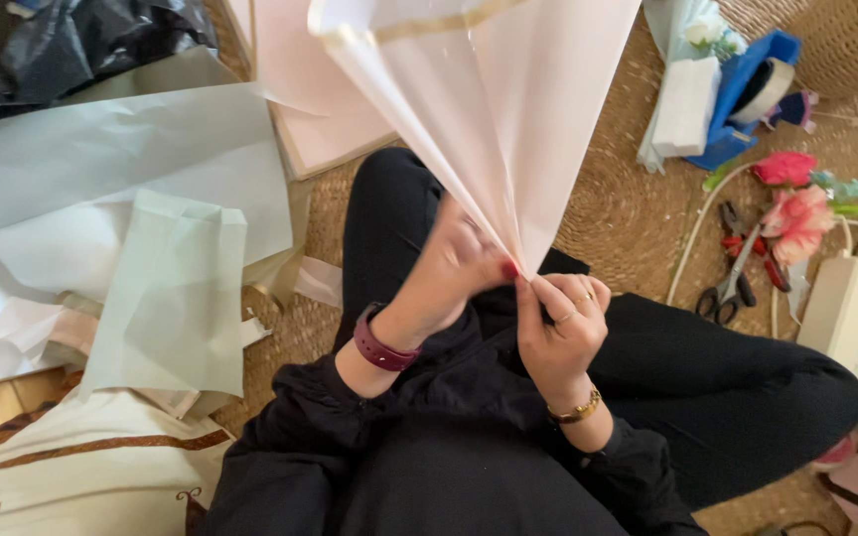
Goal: The person folds a large sheet of white and gold paper around the base of a bouquet of flowers by hand.
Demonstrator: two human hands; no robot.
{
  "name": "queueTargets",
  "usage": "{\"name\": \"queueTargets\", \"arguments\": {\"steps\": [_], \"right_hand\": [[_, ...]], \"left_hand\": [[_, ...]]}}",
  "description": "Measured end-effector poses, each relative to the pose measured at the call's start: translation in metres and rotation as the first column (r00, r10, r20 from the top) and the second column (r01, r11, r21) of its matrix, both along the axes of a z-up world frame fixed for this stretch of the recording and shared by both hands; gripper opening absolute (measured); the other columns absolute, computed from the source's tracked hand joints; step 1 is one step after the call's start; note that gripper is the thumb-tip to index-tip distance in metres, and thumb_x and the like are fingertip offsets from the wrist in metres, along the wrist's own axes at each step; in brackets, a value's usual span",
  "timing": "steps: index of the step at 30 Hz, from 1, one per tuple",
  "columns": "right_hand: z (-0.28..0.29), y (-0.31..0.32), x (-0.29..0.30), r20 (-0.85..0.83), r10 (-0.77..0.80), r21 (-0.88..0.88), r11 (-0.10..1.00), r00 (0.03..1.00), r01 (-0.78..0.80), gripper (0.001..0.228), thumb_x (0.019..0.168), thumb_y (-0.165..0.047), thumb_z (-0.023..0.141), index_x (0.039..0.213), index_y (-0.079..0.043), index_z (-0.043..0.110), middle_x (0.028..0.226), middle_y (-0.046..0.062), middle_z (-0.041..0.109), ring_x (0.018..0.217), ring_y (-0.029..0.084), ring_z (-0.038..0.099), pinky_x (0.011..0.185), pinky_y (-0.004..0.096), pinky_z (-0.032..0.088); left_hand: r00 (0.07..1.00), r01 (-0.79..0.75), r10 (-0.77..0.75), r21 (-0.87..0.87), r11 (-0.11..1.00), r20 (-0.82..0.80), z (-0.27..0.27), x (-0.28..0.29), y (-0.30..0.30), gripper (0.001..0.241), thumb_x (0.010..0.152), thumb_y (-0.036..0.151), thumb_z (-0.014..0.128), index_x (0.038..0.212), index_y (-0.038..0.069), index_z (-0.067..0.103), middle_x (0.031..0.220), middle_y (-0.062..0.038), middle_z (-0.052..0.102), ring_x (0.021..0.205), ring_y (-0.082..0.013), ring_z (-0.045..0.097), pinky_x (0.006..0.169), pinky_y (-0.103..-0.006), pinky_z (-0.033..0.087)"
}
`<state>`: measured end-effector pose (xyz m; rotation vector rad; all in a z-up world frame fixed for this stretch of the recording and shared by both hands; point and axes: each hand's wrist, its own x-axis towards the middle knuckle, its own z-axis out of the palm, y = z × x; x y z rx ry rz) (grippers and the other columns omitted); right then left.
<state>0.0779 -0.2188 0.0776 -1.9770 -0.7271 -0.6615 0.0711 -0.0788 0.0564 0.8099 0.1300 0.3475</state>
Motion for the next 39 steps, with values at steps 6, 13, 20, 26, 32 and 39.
{"name": "queueTargets", "arguments": {"steps": [6, 13, 20, 26, 32, 39], "right_hand": [[0.012, 0.004, 0.001, 0.047, -0.001, 0.022, 1.0, 0.999, 0.0, 0.013, 0.079, 0.004, 0.075, 0.072, -0.002, 0.067, 0.068, 0.007, 0.059, 0.057, 0.027, 0.058, 0.072, 0.034, 0.042], [0.016, 0.015, 0.011, 0.157, -0.03, -0.025, 0.999, 0.987, 0.035, 0.013, 0.076, 0.003, 0.079, 0.076, -0.003, 0.067, 0.069, 0.007, 0.059, 0.058, 0.026, 0.058, 0.071, 0.035, 0.041], [0.024, 0.016, 0.021, 0.156, -0.075, -0.059, 0.995, 0.985, 0.085, 0.008, 0.082, 0.0, 0.072, 0.089, 0.001, 0.068, 0.071, 0.007, 0.056, 0.061, 0.027, 0.058, 0.071, 0.034, 0.04], [0.022, 0.007, 0.03, 0.067, -0.09, 0.037, 0.995, 0.994, 0.088, 0.005, 0.084, -0.001, 0.073, 0.087, 0.001, 0.069, 0.077, 0.011, 0.059, 0.066, 0.03, 0.06, 0.067, 0.034, 0.044], [0.028, -0.018, 0.064, 0.14, -0.24, 0.168, 0.962, 0.961, 0.216, 0.001, 0.085, 0.005, 0.071, 0.085, 0.005, 0.071, 0.075, 0.012, 0.061, 0.06, 0.026, 0.059, 0.06, 0.031, 0.048], [0.05, -0.043, 0.099, 0.202, -0.371, 0.242, 0.916, 0.906, 0.321, 0.006, 0.082, 0.004, 0.076, 0.081, 0.005, 0.071, 0.071, 0.012, 0.06, 0.055, 0.024, 0.056, 0.051, 0.031, 0.047]], "left_hand": [[0.94, 0.339, -0.34, -0.028, 0.94, -0.024, 0.032, 0.001, -0.021, 0.035, 0.084, 0.012, 0.073, 0.114, -0.001, 0.06, 0.103, -0.011, 0.068, 0.095, -0.013, 0.066, 0.08, -0.026, 0.056], [0.978, 0.146, -0.156, -0.08, 0.986, -0.14, 0.034, 0.031, -0.028, 0.044, 0.071, -0.001, 0.081, 0.106, -0.01, 0.056, 0.071, -0.007, 0.062, 0.066, -0.0103, 0.062, 0.064, -0.0283, 0.056], [0.97, 0.076, -0.096, -0.095, 0.993, -0.222, 0.038, 0.047, -0.037, 0.023, 0.08, 0.01, 0.076, 0.066, -0.001, 0.061, 0.058, -0.014, 0.061, 0.048, -0.0136, 0.06, 0.037, -0.0251, 0.048], [0.974, 0.149, -0.143, 0.021, 0.989, -0.177, 0.042, 0.054, -0.045, 0.013, 0.084, 0.007, 0.069, 0.072, 0.003, 0.064, 0.065, -0.008, 0.065, 0.058, -0.0092, 0.062, 0.049, -0.0208, 0.049], [0.921, 0.385, -0.39, 0.113, 0.916, 0.025, 0.066, 0.063, -0.048, 0.038, 0.083, 0.013, 0.074, 0.115, 0.001, 0.057, 0.106, -0.01, 0.065, 0.095, -0.0131, 0.062, 0.079, -0.0314, 0.056], [0.939, 0.329, -0.341, 0.162, 0.93, 0.054, 0.078, 0.096, -0.077, 0.056, 0.079, 0.016, 0.077, 0.128, 0.004, 0.053, 0.115, -0.004, 0.061, 0.105, -0.0133, 0.061, 0.088, -0.027, 0.052]]}}
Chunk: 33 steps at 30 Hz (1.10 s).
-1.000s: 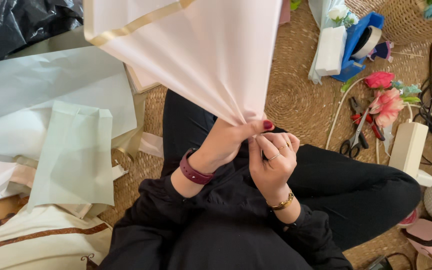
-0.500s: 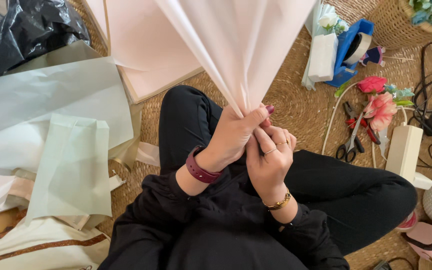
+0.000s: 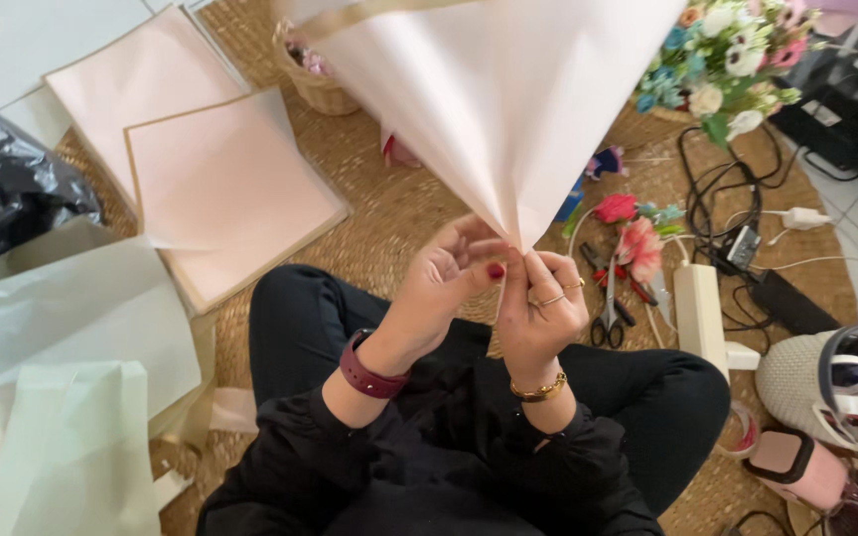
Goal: The person folds a large sheet of white and gold paper around the base of a bouquet of flowers by hand.
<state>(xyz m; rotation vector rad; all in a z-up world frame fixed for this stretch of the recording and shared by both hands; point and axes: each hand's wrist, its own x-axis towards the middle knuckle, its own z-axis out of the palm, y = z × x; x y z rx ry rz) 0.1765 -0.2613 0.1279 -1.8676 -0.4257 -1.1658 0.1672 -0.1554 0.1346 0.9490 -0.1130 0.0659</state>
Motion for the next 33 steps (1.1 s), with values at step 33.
{"name": "queueTargets", "arguments": {"steps": [33], "right_hand": [[-0.024, -0.026, 0.005, -0.028, 0.008, 0.139, 0.99, 1.0, -0.004, 0.005, 0.08, 0.003, 0.076, 0.084, 0.003, 0.073, 0.069, 0.011, 0.062, 0.049, 0.017, 0.054, 0.042, 0.025, 0.043]], "left_hand": [[0.936, -0.348, 0.352, 0.141, 0.927, -0.004, -0.01, 0.095, -0.032, 0.025, 0.078, 0.002, 0.073, 0.101, 0.0, 0.063, 0.084, -0.01, 0.067, 0.078, -0.0139, 0.063, 0.068, -0.0348, 0.055]]}}
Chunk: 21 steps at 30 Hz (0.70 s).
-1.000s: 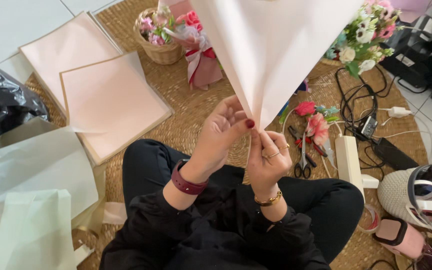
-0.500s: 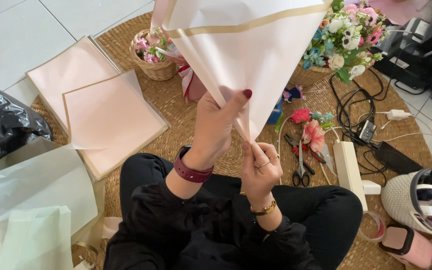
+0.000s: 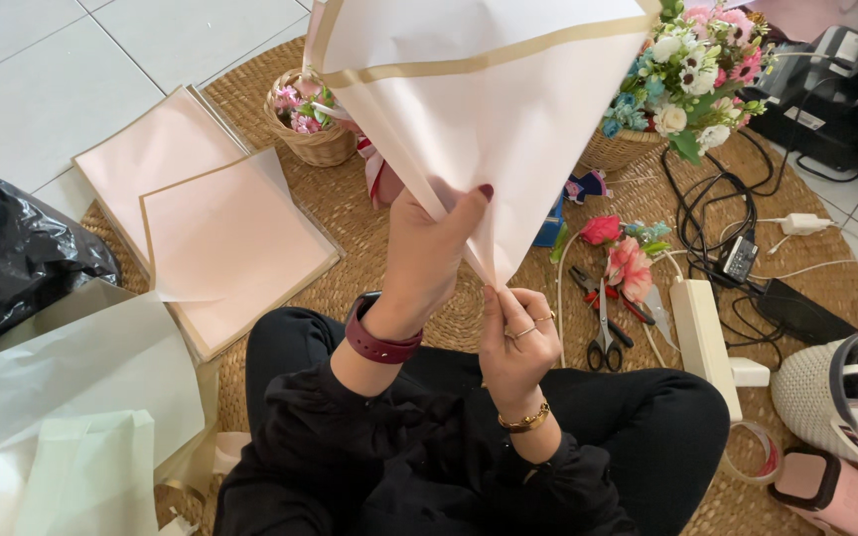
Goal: The person folds a large sheet of white and gold paper around the base of a bouquet of flowers by hand.
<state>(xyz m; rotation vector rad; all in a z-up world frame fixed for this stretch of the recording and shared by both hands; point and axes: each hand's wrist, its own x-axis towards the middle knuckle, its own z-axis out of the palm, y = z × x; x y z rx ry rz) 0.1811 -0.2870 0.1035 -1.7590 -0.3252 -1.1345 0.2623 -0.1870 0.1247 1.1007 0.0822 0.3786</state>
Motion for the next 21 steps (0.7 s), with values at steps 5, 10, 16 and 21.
{"name": "queueTargets", "arguments": {"steps": [5, 10, 16, 21], "right_hand": [[-0.004, 0.004, -0.001, 0.017, 0.013, -0.021, 1.0, 1.0, -0.013, 0.006, 0.079, 0.003, 0.076, 0.085, 0.003, 0.073, 0.07, 0.011, 0.062, 0.05, 0.019, 0.054, 0.043, 0.027, 0.044], [-0.003, 0.008, -0.005, 0.021, 0.025, -0.04, 0.999, 0.999, -0.024, 0.006, 0.079, 0.003, 0.076, 0.085, 0.002, 0.073, 0.071, 0.012, 0.062, 0.052, 0.022, 0.055, 0.043, 0.028, 0.044], [-0.002, 0.01, -0.008, 0.043, 0.045, -0.052, 0.998, 0.998, -0.043, 0.006, 0.078, 0.003, 0.076, 0.083, 0.003, 0.072, 0.071, 0.013, 0.061, 0.053, 0.023, 0.055, 0.044, 0.028, 0.044], [-0.004, 0.012, -0.009, 0.039, 0.058, -0.052, 0.997, 0.998, -0.056, 0.006, 0.079, 0.001, 0.076, 0.082, 0.002, 0.071, 0.071, 0.011, 0.061, 0.051, 0.022, 0.054, 0.043, 0.027, 0.043]], "left_hand": [[0.994, -0.106, 0.106, 0.037, 0.994, -0.005, 0.023, -0.002, 0.0, 0.021, 0.079, 0.008, 0.073, 0.097, 0.002, 0.064, 0.082, -0.008, 0.064, 0.071, -0.012, 0.06, 0.058, -0.0294, 0.054], [0.976, -0.211, 0.206, 0.063, 0.976, 0.074, 0.055, -0.004, 0.004, 0.022, 0.081, 0.011, 0.073, 0.098, 0.004, 0.062, 0.083, -0.005, 0.062, 0.074, -0.01, 0.064, 0.058, -0.0235, 0.054], [0.973, -0.231, 0.229, 0.099, 0.968, 0.022, 0.138, -0.028, 0.009, 0.024, 0.079, 0.019, 0.075, 0.094, 0.005, 0.064, 0.077, -0.004, 0.061, 0.065, -0.012, 0.061, 0.051, -0.0235, 0.051], [0.972, -0.235, 0.233, 0.094, 0.967, 0.033, 0.134, -0.023, 0.019, 0.026, 0.075, 0.024, 0.078, 0.085, 0.007, 0.061, 0.071, -0.001, 0.061, 0.061, -0.0087, 0.062, 0.049, -0.0216, 0.05]]}}
